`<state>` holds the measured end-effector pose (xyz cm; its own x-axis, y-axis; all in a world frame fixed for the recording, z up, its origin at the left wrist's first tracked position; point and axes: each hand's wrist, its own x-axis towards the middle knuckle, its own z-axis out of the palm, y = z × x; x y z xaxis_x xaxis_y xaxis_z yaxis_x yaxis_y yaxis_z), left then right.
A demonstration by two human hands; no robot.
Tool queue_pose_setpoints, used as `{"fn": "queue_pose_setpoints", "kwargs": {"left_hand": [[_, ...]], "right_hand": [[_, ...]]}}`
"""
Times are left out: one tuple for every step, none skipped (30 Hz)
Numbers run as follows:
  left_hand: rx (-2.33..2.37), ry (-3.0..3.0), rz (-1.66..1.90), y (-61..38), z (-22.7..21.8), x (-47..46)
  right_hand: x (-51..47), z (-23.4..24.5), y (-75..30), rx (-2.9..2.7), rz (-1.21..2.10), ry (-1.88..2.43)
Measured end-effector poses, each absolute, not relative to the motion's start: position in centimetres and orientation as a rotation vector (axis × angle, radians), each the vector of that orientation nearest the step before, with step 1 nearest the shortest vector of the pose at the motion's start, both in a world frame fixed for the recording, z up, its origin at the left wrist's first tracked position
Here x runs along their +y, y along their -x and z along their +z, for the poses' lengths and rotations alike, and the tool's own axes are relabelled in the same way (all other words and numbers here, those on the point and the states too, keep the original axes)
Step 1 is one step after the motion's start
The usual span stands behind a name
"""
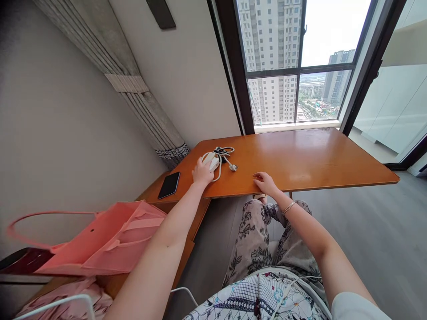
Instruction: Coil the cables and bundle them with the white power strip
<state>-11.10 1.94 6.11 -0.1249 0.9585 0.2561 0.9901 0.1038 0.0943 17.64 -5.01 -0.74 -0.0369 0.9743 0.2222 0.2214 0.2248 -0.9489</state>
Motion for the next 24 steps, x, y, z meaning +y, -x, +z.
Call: {"fn": "queue_pose_setpoints", "kwargs": {"left_hand": [[-2.264, 1.936, -0.345, 12.3, 6.0, 2.4], [-2.288, 1.887, -0.324, 13.5, 5.9, 2.8], [-2.312, 1.853, -0.294, 14.7, 5.8, 3.1], [-2.337, 1.833, -0.262, 15.8, 5.7, 3.3], [-2.358, 1.832, -0.220, 16.8, 5.6, 3.5], [-2.371, 1.836, -0.196, 17.6, 5.5, 3.7], [-2.371, 1.852, -0.168, 18.3, 5.4, 3.8], [-2.356, 1.880, -0.140, 18.9, 5.3, 3.9], [-2.336, 1.907, -0.118, 19.3, 5.2, 4.1], [-2.311, 1.934, -0.100, 19.7, 5.2, 4.2], [-2.284, 1.958, -0.084, 20.0, 5.1, 4.4], [-2.260, 1.977, -0.075, 20.2, 5.1, 4.5], [-2.241, 1.991, -0.067, 20.3, 5.0, 4.6], [-2.232, 1.994, -0.062, 20.4, 5.0, 4.7], [-2.233, 1.983, -0.062, 20.4, 5.0, 4.7], [-2.247, 1.958, -0.071, 20.3, 5.0, 4.7], [-2.269, 1.922, -0.090, 20.2, 5.0, 4.6], [-2.292, 1.884, -0.118, 19.9, 5.0, 4.5], [-2.305, 1.855, -0.155, 19.5, 5.1, 4.3], [-2.302, 1.843, -0.204, 19.1, 5.2, 4.2], [-2.284, 1.848, -0.258, 18.6, 5.3, 4.1], [-2.260, 1.858, -0.305, 18.0, 5.5, 3.9], [-2.233, 1.869, -0.355, 17.3, 5.7, 3.9], [-2.198, 1.889, -0.421, 16.5, 5.9, 3.8]], "right_hand": [[-5.0, -0.7, -17.6, -1.500, 0.928, 1.192], [-5.1, -0.7, -17.5, -1.520, 0.925, 1.193], [-5.1, -0.8, -17.4, -1.540, 0.923, 1.194], [-5.1, -0.8, -17.2, -1.561, 0.921, 1.195], [-5.2, -0.8, -17.1, -1.580, 0.919, 1.197], [-5.2, -0.8, -17.0, -1.599, 0.916, 1.200], [-5.3, -0.8, -17.0, -1.617, 0.913, 1.203], [-5.3, -0.8, -16.9, -1.633, 0.910, 1.205], [-5.4, -0.7, -16.9, -1.649, 0.908, 1.205], [-5.4, -0.7, -16.9, -1.663, 0.906, 1.204], [-5.4, -0.6, -16.9, -1.676, 0.905, 1.200], [-5.5, -0.5, -17.0, -1.689, 0.904, 1.194], [-5.5, -0.4, -17.2, -1.701, 0.902, 1.188], [-5.5, -0.3, -17.4, -1.713, 0.897, 1.182], [-5.5, -0.2, -17.7, -1.722, 0.887, 1.178], [-5.5, 0.0, -18.1, -1.728, 0.873, 1.179], [-5.5, 0.1, -18.6, -1.727, 0.857, 1.181], [-5.4, 0.3, -19.2, -1.729, 0.829, 1.188], [-5.4, 0.5, -20.0, -1.740, 0.780, 1.203], [-5.3, 0.8, -20.8, -1.763, 0.706, 1.226], [-5.2, 1.0, -21.8, -1.794, 0.613, 1.258], [-5.1, 1.3, -22.7, -1.830, 0.510, 1.296], [-5.0, 1.5, -23.6, -1.861, 0.412, 1.340], [-4.9, 1.7, -24.4, -1.889, 0.327, 1.389]]}}
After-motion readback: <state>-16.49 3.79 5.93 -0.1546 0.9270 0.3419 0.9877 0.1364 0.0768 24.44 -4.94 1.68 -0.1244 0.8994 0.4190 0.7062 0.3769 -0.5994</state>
